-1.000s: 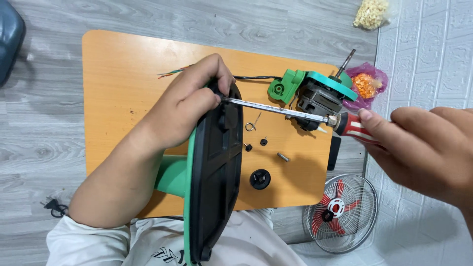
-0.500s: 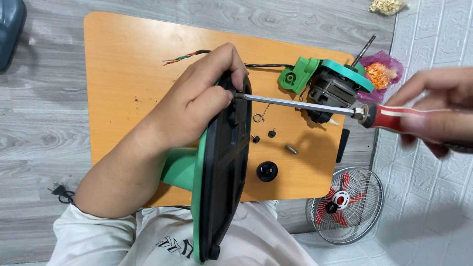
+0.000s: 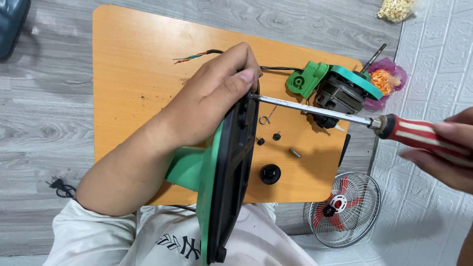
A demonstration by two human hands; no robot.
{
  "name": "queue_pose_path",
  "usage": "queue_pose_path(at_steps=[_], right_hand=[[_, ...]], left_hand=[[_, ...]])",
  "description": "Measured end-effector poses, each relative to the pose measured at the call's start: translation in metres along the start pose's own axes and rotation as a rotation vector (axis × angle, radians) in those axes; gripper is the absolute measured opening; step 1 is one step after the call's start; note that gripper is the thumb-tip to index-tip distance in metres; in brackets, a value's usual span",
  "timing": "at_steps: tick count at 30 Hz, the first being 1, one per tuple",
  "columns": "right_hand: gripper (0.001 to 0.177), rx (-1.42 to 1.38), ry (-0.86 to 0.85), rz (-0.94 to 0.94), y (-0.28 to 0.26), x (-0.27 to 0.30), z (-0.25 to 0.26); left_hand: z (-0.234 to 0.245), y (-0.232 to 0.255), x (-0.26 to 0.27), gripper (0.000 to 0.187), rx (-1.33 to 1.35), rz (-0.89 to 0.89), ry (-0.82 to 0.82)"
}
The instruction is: Disassembling and repairing a fan using a screwdriver
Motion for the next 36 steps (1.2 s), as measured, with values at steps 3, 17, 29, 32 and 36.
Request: queue_pose_path(at_steps=[3, 17, 29, 32, 36], right_hand=[[0.063, 0.148, -0.085, 0.215, -0.026, -0.032, 0.002], [0.038, -0.891, -0.368, -0.590, 0.027, -0.037, -0.023], [0.075, -0.628, 0.546, -0.124, 0.003, 0.043, -0.060], [0.048, -0.344, 0.731, 0.132, -0.034, 0.011, -0.063], [0.047, -0.633, 1.118, 0.166, -0.065, -0.034, -0.082]], left_hand=[[-0.001, 0.008, 0.003, 0.023, -0.022, -0.030, 0.008], [-0.001, 0.017, 0.007, 0.020, -0.100, -0.092, -0.004], [0.003, 0.002, 0.002, 0.007, 0.107, 0.060, -0.050], [0.003, 0.003, 0.002, 0.006, 0.109, 0.061, -0.040], [0.002, 0.005, 0.005, 0.006, 0.141, 0.072, -0.047]])
Point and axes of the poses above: each hand's wrist, its own x-axis away from the middle knuckle, its own z-axis out of the back of the hand, y = z × x, the point moved 4 cm from there along -x, towards the middle knuckle, and after that the axes turned 9 degrees about z, right-handed, at the moved point
